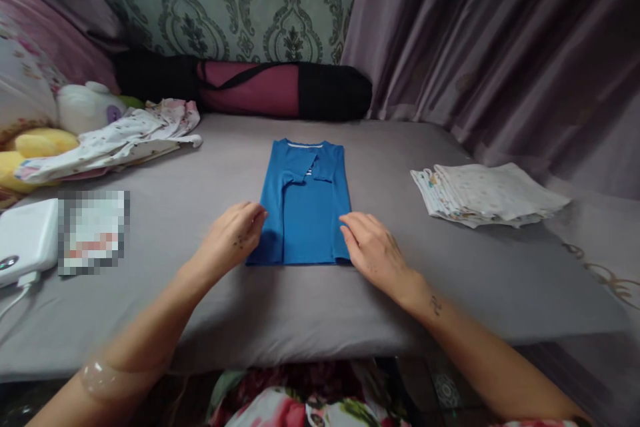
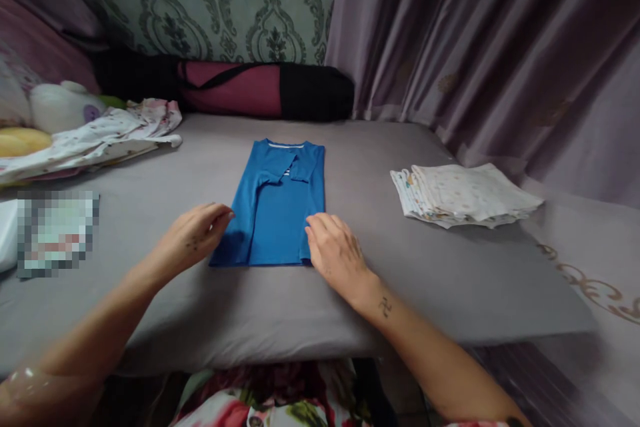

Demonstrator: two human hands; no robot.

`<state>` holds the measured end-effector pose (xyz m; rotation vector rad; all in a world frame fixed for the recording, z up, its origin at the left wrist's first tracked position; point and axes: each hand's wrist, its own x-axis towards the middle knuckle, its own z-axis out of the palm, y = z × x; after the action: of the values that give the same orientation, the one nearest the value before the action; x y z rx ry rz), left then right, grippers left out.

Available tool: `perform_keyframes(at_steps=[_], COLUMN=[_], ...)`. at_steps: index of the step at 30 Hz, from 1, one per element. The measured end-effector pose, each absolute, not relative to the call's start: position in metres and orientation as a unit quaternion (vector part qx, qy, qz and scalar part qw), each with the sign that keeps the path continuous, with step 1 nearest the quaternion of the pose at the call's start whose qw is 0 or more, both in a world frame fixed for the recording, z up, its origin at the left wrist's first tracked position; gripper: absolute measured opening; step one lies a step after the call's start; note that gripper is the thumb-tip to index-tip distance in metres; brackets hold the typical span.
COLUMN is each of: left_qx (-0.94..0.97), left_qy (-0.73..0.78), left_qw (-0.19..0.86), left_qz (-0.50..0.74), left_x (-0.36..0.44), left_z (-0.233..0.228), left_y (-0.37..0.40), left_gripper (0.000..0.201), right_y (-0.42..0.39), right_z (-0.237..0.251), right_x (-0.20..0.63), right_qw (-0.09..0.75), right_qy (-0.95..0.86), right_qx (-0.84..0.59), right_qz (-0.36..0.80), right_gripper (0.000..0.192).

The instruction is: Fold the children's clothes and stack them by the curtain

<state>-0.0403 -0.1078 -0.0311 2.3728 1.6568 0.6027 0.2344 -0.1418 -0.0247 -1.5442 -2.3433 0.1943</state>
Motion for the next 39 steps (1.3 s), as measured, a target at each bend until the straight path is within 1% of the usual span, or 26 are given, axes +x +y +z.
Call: perform_keyframes(at_steps=[1, 3, 5, 8, 11, 15, 18, 21, 26, 31, 35, 39], left_qx=[0.806, 0.83, 0.85, 0.858, 0.862, 0.865, 0.862, 0.866, 0.867, 0.86, 0.876, 0.897], left_qy=[0.544, 0.507, 0.487, 0.491, 0.489, 0.486, 0.489, 0.479, 0.477, 0.488, 0.464, 0.428], left_qw=[0.072, 0.068, 0.082, 0.101, 0.106, 0.082, 0.063, 0.084, 0.092, 0.071, 0.061, 0.048], left_qz=[0.221, 0.221, 0.183, 0.113, 0.088, 0.092, 0.116, 0.113, 0.114, 0.128, 0.118, 0.095], left_x=[-0.042, -0.042, -0.04, -0.036, -0.038, -0.036, -0.031, -0.027, -0.026, -0.028, -0.034, -0.036], left_z=[-0.036, -0.048, -0.061, -0.079, -0.086, -0.077, -0.073, -0.08, -0.088, -0.074, -0.067, -0.075], left_y=[-0.103, -0.095, -0.09, -0.086, -0.083, -0.083, -0.087, -0.091, -0.09, -0.104, -0.126, -0.136], left_gripper=[0.038, 0.043, 0.055, 0.07, 0.07, 0.067, 0.069, 0.072, 0.071, 0.073, 0.073, 0.075], right_y=[-0.137, -0.129, -0.123, -0.117, -0.113, -0.117, -0.127, -0.136, -0.136, -0.145, -0.162, -0.168], right_z=[-0.027, -0.033, -0.041, -0.054, -0.059, -0.05, -0.048, -0.055, -0.06, -0.045, -0.043, -0.052], right_x=[0.235, 0.234, 0.231, 0.229, 0.23, 0.23, 0.224, 0.218, 0.217, 0.229, 0.237, 0.239], right_qw=[0.159, 0.135, 0.105, 0.066, 0.047, 0.046, 0.074, 0.082, 0.068, 0.06, 0.068, 0.057], right_qy=[-0.819, -0.824, -0.83, -0.829, -0.827, -0.829, -0.843, -0.855, -0.856, -0.86, -0.866, -0.879], right_qx=[-0.547, -0.545, -0.54, -0.541, -0.54, -0.533, -0.52, -0.503, -0.501, -0.48, -0.48, -0.463], right_qz=[0.066, 0.072, 0.089, 0.122, 0.149, 0.161, 0.117, 0.099, 0.111, 0.161, 0.124, 0.094], right_gripper=[0.046, 0.056, 0.064, 0.071, 0.074, 0.073, 0.069, 0.066, 0.067, 0.073, 0.071, 0.068])
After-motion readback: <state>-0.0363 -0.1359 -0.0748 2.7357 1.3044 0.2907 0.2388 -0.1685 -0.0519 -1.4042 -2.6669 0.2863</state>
